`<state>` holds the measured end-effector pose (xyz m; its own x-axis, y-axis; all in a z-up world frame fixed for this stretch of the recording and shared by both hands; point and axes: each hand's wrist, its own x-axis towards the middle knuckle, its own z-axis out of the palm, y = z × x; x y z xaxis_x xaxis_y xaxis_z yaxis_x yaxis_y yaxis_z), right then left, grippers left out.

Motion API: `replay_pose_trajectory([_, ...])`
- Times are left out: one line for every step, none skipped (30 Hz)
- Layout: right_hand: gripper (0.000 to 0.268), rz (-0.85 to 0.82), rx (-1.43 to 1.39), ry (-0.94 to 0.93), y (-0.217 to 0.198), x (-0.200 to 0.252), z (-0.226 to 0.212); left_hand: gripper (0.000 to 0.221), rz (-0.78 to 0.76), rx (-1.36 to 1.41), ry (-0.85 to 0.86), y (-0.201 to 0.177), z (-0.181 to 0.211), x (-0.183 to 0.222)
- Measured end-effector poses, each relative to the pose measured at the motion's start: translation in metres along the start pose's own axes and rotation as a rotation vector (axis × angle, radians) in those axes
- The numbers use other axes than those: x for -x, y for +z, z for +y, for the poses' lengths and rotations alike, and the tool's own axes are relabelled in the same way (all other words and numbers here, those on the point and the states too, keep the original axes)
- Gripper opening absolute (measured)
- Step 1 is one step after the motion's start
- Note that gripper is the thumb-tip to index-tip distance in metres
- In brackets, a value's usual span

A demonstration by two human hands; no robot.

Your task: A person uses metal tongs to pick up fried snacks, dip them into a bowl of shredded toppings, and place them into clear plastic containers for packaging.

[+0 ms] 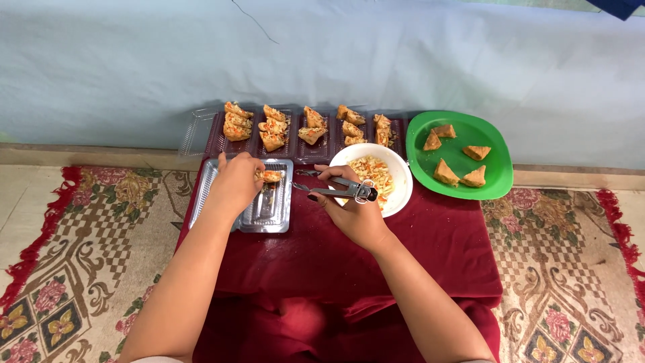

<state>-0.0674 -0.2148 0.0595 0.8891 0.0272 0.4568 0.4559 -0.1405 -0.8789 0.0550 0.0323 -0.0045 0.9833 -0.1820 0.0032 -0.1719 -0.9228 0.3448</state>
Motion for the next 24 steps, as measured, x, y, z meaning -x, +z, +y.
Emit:
replay_pose_trajectory([0.026, 0.001, -0.001, 0.001, 0.001, 0.0, 0.001, 0.023, -0.001, -0.001, 0.0, -0.005, 0.005, 0.004])
replay_pose_trajectory([0.026, -0.001, -0.005, -0.001, 0.002, 0.001, 0.003, 0.027, -0.017, 0.0, -0.012, -0.01, 0.01, 0.008])
replay_pose_trajectory([0.026, -0.002, -0.01, -0.003, 0.003, 0.002, 0.004, 0.032, -0.033, 0.001, -0.023, -0.015, 0.015, 0.012])
replay_pose_trajectory([0.026, -0.003, -0.01, -0.006, 0.003, 0.002, 0.004, 0.032, -0.03, 0.001, -0.024, -0.013, 0.013, 0.013])
replay_pose_trajectory([0.027, -0.019, 0.007, 0.006, 0.004, 0.002, 0.003, 0.034, -0.035, 0.006, -0.025, -0.01, 0.012, 0.013])
replay_pose_trajectory([0.028, -0.034, 0.023, 0.021, 0.006, 0.002, 0.002, 0.036, -0.044, 0.011, -0.026, -0.008, 0.01, 0.014])
replay_pose_trajectory([0.028, -0.034, 0.022, 0.021, 0.007, 0.002, 0.002, 0.036, -0.044, 0.01, -0.027, -0.009, 0.011, 0.014])
replay_pose_trajectory([0.028, -0.046, 0.052, 0.011, 0.009, 0.002, 0.002, 0.037, -0.042, 0.012, -0.025, -0.01, 0.012, 0.015])
replay_pose_trajectory([0.028, -0.059, 0.082, 0.0, 0.01, 0.002, 0.002, 0.039, -0.039, 0.013, -0.024, -0.011, 0.014, 0.015])
replay_pose_trajectory([0.028, -0.058, 0.083, 0.001, 0.012, 0.003, 0.003, 0.039, -0.041, 0.013, -0.024, -0.013, 0.015, 0.017])
replay_pose_trajectory([0.028, -0.035, 0.067, -0.029, 0.014, 0.004, 0.004, 0.044, -0.041, 0.032, -0.03, -0.015, 0.017, 0.019])
replay_pose_trajectory([0.028, -0.012, 0.052, -0.06, 0.016, 0.004, 0.005, 0.049, -0.039, 0.051, -0.035, -0.016, 0.018, 0.02])
replay_pose_trajectory([0.028, -0.011, 0.052, -0.06, 0.014, 0.004, 0.005, 0.049, -0.04, 0.051, -0.034, -0.024, 0.023, 0.025])
replay_pose_trajectory([0.027, 0.037, 0.038, -0.122, 0.012, 0.005, 0.005, 0.05, -0.022, 0.044, -0.019, -0.032, 0.029, 0.03])
replay_pose_trajectory([0.026, 0.085, 0.024, -0.185, 0.01, 0.005, 0.005, 0.052, -0.004, 0.037, -0.003, -0.04, 0.034, 0.035])
replay_pose_trajectory([0.026, 0.087, 0.026, -0.186, 0.004, 0.007, 0.009, 0.052, -0.004, 0.039, 0.0, -0.04, 0.034, 0.035])
replay_pose_trajectory([0.027, 0.177, 0.01, -0.205, -0.001, 0.008, 0.014, 0.052, 0.022, 0.02, 0.043, -0.041, 0.034, 0.035])
replay_pose_trajectory([0.027, 0.266, -0.007, -0.223, -0.006, 0.011, 0.019, 0.053, 0.047, 0.002, 0.084, -0.04, 0.034, 0.036])
replay_pose_trajectory([0.027, 0.267, -0.004, -0.222, -0.011, 0.012, 0.022, 0.053, 0.046, 0.004, 0.086, -0.048, 0.046, 0.04])
replay_pose_trajectory([0.03, 0.33, 0.119, -0.224, -0.017, 0.013, 0.025, 0.049, 0.043, -0.002, 0.096, -0.056, 0.059, 0.044])
replay_pose_trajectory([0.033, 0.392, 0.242, -0.225, -0.023, 0.014, 0.028, 0.046, 0.041, -0.007, 0.107, -0.065, 0.071, 0.048])
replay_pose_trajectory([0.033, 0.397, 0.245, -0.227, -0.027, 0.017, 0.025, 0.046, 0.042, -0.007, 0.113, -0.058, 0.074, 0.048])
replay_pose_trajectory([0.033, 0.461, 0.221, -0.277, -0.031, 0.02, 0.022, 0.043, 0.133, 0.019, 0.187, -0.051, 0.077, 0.048])
replay_pose_trajectory([0.032, 0.521, 0.196, -0.324, -0.036, 0.025, 0.019, 0.04, 0.224, 0.046, 0.256, -0.043, 0.08, 0.049])
